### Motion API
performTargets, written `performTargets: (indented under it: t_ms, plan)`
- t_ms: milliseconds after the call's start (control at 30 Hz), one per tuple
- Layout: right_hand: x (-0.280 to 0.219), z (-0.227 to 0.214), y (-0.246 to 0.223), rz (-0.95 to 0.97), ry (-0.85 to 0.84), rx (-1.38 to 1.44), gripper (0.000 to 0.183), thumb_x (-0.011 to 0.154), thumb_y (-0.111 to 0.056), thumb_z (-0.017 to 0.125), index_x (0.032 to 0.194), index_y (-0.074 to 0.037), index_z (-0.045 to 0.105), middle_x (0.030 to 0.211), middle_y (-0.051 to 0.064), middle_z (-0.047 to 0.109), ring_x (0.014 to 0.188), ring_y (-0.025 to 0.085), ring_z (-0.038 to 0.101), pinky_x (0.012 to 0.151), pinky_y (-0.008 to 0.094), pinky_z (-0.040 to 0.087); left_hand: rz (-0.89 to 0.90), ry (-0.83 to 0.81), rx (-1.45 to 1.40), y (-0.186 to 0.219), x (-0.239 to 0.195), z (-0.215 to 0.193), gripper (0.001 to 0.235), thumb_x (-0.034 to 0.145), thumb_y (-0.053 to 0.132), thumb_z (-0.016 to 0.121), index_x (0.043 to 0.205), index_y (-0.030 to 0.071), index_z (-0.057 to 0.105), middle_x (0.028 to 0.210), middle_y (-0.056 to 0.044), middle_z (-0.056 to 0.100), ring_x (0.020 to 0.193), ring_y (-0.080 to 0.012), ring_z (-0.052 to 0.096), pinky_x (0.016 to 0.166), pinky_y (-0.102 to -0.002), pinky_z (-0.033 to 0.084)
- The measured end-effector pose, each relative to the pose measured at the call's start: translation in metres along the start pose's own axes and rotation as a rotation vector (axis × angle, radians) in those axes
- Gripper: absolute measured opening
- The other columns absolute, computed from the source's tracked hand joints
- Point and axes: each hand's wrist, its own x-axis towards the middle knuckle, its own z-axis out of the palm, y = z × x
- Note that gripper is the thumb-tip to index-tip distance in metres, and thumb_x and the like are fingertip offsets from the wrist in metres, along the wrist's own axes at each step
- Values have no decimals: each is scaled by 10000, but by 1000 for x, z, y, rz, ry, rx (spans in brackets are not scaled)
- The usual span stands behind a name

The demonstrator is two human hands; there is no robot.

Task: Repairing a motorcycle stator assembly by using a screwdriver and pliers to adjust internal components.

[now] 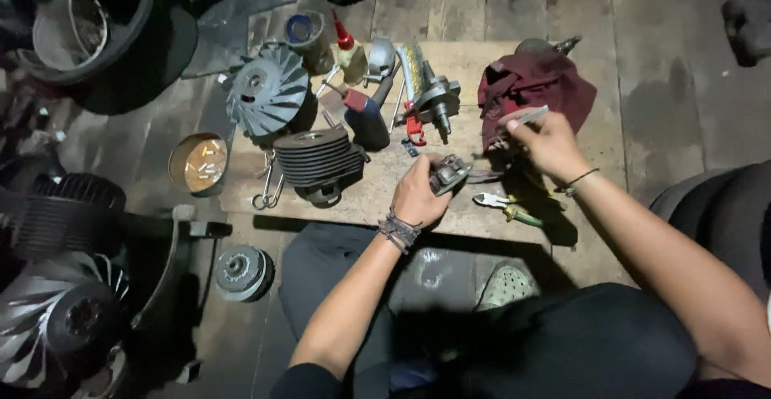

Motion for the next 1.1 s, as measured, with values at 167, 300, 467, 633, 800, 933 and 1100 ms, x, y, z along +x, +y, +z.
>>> performTargets:
  t_ms: [167, 300, 467, 633, 800, 933, 1100]
  plan:
    - [-3, -1, -2, -9, -7, -12, 204, 1009, -120, 664, 1185, -94, 763, 1045, 158, 726, 1000, 208, 647, 890, 407, 531, -176, -92, 82, 18, 2, -17, 489, 750, 368, 746, 1136, 202, 495, 1039, -158, 711, 1019, -454, 709, 872, -556, 533]
    - [-6, -2, -8, -32, 3, 23, 203, 1011, -101, 673, 1196, -77, 753, 1032, 160, 721, 968, 202, 640, 850, 402, 545, -255, -150, 132, 37, 11, -25, 434, 802, 375, 696, 1115, 167, 477, 1006, -179, 726, 1030, -486, 703, 882, -583, 531]
    - [2, -2, 13, 5, -26, 93, 187, 1033, -115, 652, 1196, -81, 738, 984, 115, 714, 833, 155, 678, 648, 281, 562, -247, -156, 235, 50, 22, -19, 432, 770, 442, 706, 1075, 207, 510, 955, -94, 758, 1003, -410, 739, 840, -522, 562]
    - [2, -4, 7, -37, -24, 75, 188, 1016, -109, 676, 1188, -68, 741, 1000, 126, 711, 850, 153, 662, 629, 284, 563, -159, -144, 249, 37, 26, -15, 409, 807, 478, 711, 1109, 247, 562, 986, -96, 776, 1019, -387, 745, 842, -498, 581]
    - [2, 3, -8, 53, -27, 232, 203, 998, -88, 640, 1177, -46, 726, 954, 129, 712, 778, 176, 719, 552, 228, 565, -63, -31, 136, 28, 17, -10, 462, 777, 440, 775, 1141, 192, 635, 962, -146, 768, 986, -393, 743, 831, -500, 587]
    - [1, 0, -7, 46, -70, 171, 219, 1001, -86, 637, 1191, -21, 725, 979, 172, 721, 790, 215, 714, 535, 276, 566, -51, -18, 139, 31, 21, -8, 410, 782, 421, 785, 1092, 176, 676, 929, -140, 763, 977, -379, 741, 838, -494, 589]
    - [1, -6, -1, 81, -97, 200, 224, 1023, -100, 606, 1204, 0, 693, 968, 180, 711, 775, 234, 740, 408, 217, 512, -76, -133, 298, 47, 20, -16, 390, 797, 490, 729, 1050, 195, 699, 907, -82, 765, 960, -340, 756, 817, -467, 582]
